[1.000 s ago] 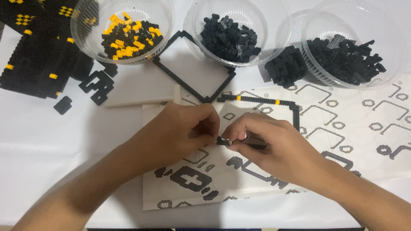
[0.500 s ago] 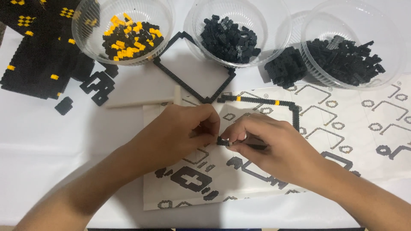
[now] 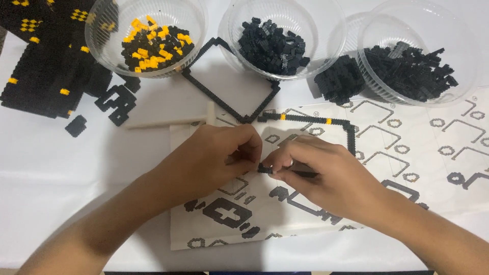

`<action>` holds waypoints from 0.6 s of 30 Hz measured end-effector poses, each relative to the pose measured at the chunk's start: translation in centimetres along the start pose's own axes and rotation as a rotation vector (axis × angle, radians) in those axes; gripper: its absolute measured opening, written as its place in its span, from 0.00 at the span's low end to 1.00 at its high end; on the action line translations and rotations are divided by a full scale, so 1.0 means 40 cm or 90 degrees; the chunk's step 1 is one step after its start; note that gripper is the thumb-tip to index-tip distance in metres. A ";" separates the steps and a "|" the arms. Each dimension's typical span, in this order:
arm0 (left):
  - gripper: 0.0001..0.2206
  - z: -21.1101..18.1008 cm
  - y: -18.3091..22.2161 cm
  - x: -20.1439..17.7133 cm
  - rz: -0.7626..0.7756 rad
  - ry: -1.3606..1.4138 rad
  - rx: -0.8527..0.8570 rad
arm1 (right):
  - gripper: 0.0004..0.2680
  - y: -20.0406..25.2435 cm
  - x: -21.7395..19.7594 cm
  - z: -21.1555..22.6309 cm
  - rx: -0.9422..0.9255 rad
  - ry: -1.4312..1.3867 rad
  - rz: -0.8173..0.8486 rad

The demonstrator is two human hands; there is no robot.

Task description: Assembling a rectangular frame using small interlocking plastic toy pieces on a template.

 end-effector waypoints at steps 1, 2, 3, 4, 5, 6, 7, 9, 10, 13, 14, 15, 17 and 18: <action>0.07 -0.001 -0.001 -0.007 0.000 0.000 0.000 | 0.03 0.000 0.001 0.001 0.000 0.000 0.000; 0.06 -0.002 -0.003 -0.015 0.011 -0.004 0.006 | 0.03 0.000 0.001 0.002 0.004 -0.008 -0.001; 0.05 -0.004 -0.004 -0.022 0.023 -0.008 0.012 | 0.03 0.000 0.000 0.003 0.007 -0.016 -0.001; 0.05 0.002 -0.004 -0.044 0.021 -0.009 0.012 | 0.03 0.000 0.001 0.001 0.006 -0.016 -0.001; 0.07 0.008 -0.003 -0.067 0.004 -0.041 0.004 | 0.03 0.001 0.001 -0.002 0.023 -0.025 -0.002; 0.09 0.013 -0.002 -0.090 -0.012 -0.073 -0.004 | 0.03 0.003 0.002 -0.004 0.040 -0.034 -0.003; 0.09 0.004 -0.001 -0.113 -0.012 -0.075 -0.004 | 0.03 0.004 0.004 -0.007 0.039 -0.035 -0.004; 0.05 -0.006 0.001 -0.161 0.005 -0.284 -0.276 | 0.02 0.006 0.005 -0.014 0.071 -0.053 0.004; 0.05 -0.019 0.000 -0.172 0.004 -0.286 -0.275 | 0.02 0.006 0.005 -0.015 0.070 -0.052 0.003; 0.10 -0.036 0.001 -0.197 0.043 -0.318 -0.468 | 0.03 0.005 0.005 -0.016 0.061 -0.037 0.003; 0.08 -0.034 -0.001 -0.198 0.067 -0.322 -0.477 | 0.03 0.003 0.004 -0.015 0.061 -0.041 0.004; 0.08 -0.031 -0.002 -0.200 0.091 -0.327 -0.486 | 0.03 0.002 0.003 -0.014 0.061 -0.046 0.004; 0.06 -0.019 0.006 -0.204 0.085 -0.320 -0.465 | 0.03 0.002 0.003 -0.016 0.061 -0.052 0.005; 0.06 -0.013 0.010 -0.205 0.081 -0.312 -0.445 | 0.03 0.003 0.004 -0.018 0.063 -0.058 0.006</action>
Point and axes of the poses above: each hand's wrist, its own y-axis away from the middle knuckle, its own x-axis out of the palm, z = x × y, the point moved 1 cm from there along -y, towards the middle knuckle, and after that the axes turned 3 degrees about -y, right-handed, at the moved point
